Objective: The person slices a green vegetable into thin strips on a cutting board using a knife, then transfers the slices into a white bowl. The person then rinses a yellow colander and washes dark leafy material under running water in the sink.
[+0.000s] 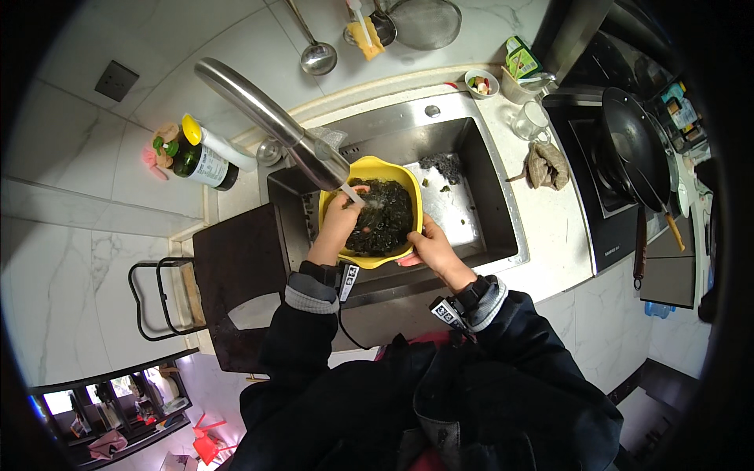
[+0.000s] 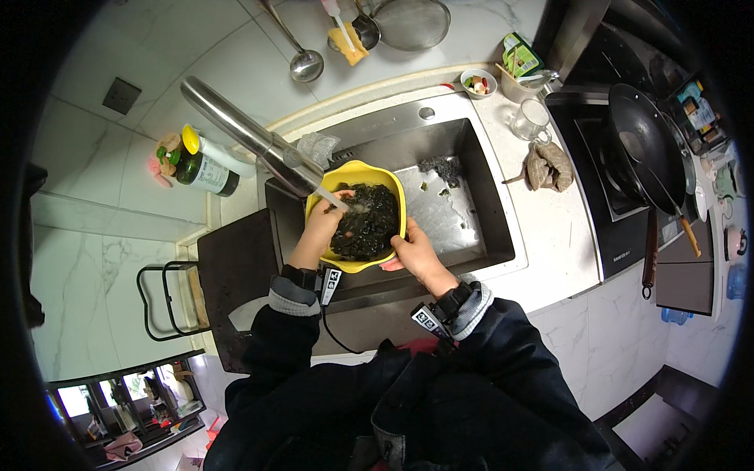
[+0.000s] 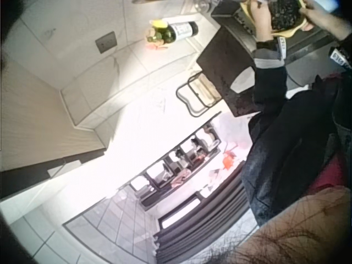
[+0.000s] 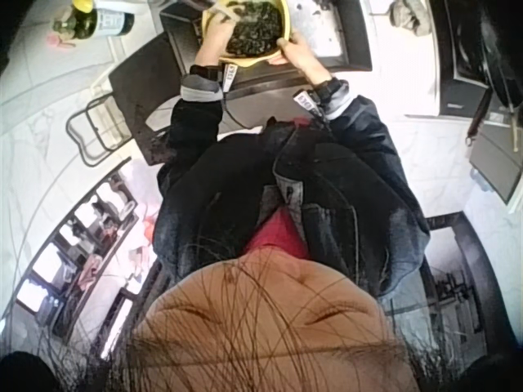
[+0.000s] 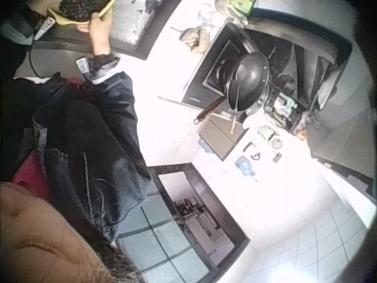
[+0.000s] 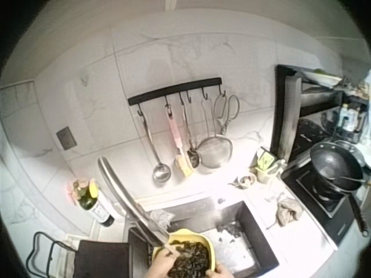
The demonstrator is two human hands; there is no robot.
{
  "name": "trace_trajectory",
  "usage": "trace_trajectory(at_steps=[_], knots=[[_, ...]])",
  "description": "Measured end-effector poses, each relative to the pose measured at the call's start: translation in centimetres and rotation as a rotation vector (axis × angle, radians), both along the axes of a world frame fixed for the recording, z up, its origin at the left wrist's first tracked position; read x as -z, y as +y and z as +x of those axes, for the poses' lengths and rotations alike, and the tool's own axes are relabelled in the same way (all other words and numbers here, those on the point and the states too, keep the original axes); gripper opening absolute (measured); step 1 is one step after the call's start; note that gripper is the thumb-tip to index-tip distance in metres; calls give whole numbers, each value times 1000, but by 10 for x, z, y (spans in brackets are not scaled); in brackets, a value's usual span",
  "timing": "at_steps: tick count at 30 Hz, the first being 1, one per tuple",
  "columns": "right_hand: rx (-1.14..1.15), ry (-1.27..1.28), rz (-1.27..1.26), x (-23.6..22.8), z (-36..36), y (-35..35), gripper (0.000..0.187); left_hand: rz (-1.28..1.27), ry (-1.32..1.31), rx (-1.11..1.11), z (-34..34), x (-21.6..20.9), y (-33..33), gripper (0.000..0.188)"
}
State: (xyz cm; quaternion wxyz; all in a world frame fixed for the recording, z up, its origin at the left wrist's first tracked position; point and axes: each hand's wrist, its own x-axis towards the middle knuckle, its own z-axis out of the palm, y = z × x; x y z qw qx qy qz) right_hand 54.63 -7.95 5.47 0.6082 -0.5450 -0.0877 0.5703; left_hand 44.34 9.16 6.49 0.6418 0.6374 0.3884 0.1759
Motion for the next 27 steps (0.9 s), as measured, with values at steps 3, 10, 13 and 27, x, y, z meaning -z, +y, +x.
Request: trace_trajectory(at_steps=[3, 10, 13, 27], knots=[[-13, 3, -8, 0, 0, 0, 46, -431, -121, -135, 0, -18, -7, 17], [-43, 1, -9, -1, -3, 1, 46, -291, 93, -33, 5, -31, 3, 28], [-48, 6, -18, -1, -3, 2, 49, 54, 276, 88, 7, -27, -7, 17], [-33, 14, -10, -3, -4, 2, 51, 904, 406, 535, -1, -12, -41, 24]])
